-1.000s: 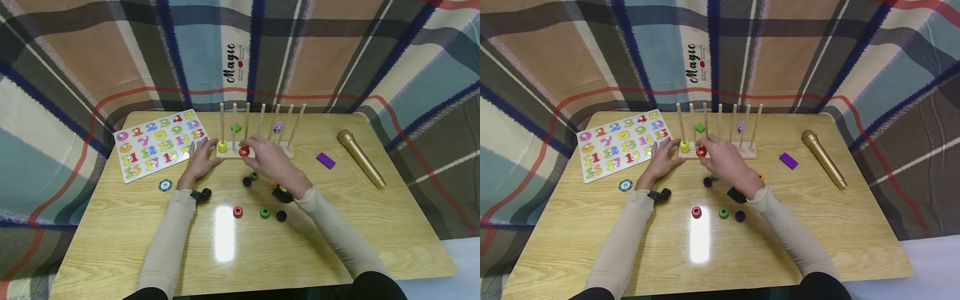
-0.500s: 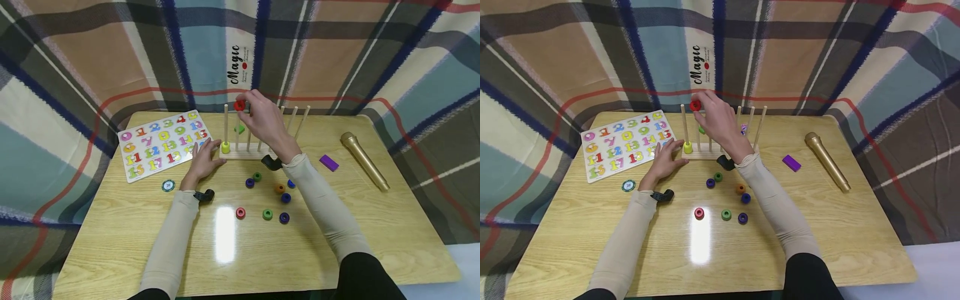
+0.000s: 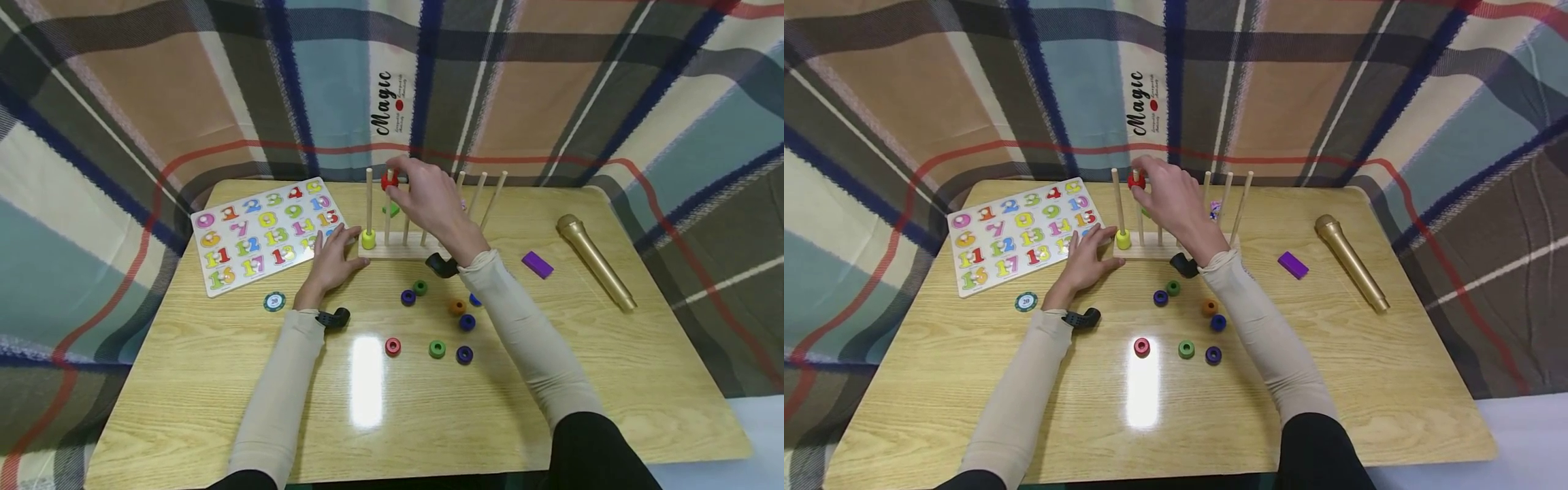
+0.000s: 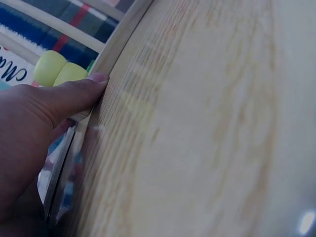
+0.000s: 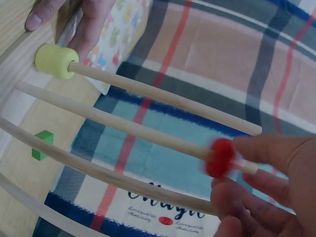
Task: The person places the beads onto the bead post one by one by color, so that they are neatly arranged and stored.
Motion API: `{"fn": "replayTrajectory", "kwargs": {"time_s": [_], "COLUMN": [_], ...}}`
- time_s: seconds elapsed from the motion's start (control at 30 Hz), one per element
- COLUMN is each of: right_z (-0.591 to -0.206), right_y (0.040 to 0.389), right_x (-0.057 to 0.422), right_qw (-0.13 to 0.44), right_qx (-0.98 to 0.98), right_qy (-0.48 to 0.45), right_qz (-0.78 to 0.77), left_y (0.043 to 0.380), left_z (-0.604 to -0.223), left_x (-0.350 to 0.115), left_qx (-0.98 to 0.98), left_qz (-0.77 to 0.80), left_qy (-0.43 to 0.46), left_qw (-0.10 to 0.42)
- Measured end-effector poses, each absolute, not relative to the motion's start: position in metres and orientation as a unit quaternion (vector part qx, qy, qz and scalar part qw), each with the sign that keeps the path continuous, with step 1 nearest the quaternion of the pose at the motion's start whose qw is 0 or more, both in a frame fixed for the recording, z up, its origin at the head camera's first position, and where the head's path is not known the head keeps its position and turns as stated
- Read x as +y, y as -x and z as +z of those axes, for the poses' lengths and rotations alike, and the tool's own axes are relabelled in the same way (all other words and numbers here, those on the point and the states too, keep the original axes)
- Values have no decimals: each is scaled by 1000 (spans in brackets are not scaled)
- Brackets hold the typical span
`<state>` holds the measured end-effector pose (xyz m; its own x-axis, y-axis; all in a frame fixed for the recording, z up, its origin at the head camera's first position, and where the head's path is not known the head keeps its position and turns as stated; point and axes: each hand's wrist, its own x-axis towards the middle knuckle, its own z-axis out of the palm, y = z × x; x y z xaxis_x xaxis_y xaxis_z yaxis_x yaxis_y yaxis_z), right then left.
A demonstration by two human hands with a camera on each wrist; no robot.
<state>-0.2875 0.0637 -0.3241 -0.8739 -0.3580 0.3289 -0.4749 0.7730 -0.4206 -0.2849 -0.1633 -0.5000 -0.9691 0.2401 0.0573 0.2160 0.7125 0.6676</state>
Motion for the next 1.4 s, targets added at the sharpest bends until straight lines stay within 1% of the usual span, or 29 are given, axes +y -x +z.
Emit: {"fn": "replayTrajectory", "kwargs": {"time_s": [0.1, 0.17, 0.27, 0.33, 0.4, 0.53, 0.6, 0.7, 0.87, 1.0, 1.13, 1.27, 1.4], "right_z": [-326, -328, -337, -347, -359, -387, -401, -417, -438, -447, -445, -430, -401], "right_y": [283, 278, 263, 248, 230, 193, 178, 163, 146, 140, 141, 151, 171], "right_x": [67, 70, 75, 78, 79, 82, 85, 87, 86, 85, 83, 84, 86], "right_qw": [126, 147, 185, 191, 162, 41, -6, -50, -95, -92, -76, -47, -7], "right_qx": [-931, -924, -908, -902, -907, -920, -920, -917, -905, -900, -898, -903, -912], "right_qy": [-225, -232, -254, -275, -297, -345, -360, -374, -398, -411, -415, -402, -369], "right_qz": [260, 267, 277, 271, 251, 182, 154, 133, 115, 112, 122, 146, 182], "left_y": [285, 285, 285, 286, 286, 287, 287, 287, 286, 286, 285, 285, 286], "left_z": [-500, -500, -500, -501, -501, -501, -500, -500, -502, -502, -503, -504, -504], "left_x": [-163, -162, -162, -162, -163, -162, -163, -164, -165, -164, -165, -164, -164], "left_qx": [925, 925, 925, 925, 926, 926, 926, 926, 923, 922, 922, 922, 924], "left_qz": [360, 360, 360, 360, 359, 355, 355, 355, 362, 363, 364, 365, 362], "left_qy": [-122, -122, -121, -120, -119, -123, -126, -128, -130, -131, -127, -128, -125], "left_qw": [16, 18, 20, 21, 21, 20, 18, 14, 13, 14, 15, 15, 16]}}
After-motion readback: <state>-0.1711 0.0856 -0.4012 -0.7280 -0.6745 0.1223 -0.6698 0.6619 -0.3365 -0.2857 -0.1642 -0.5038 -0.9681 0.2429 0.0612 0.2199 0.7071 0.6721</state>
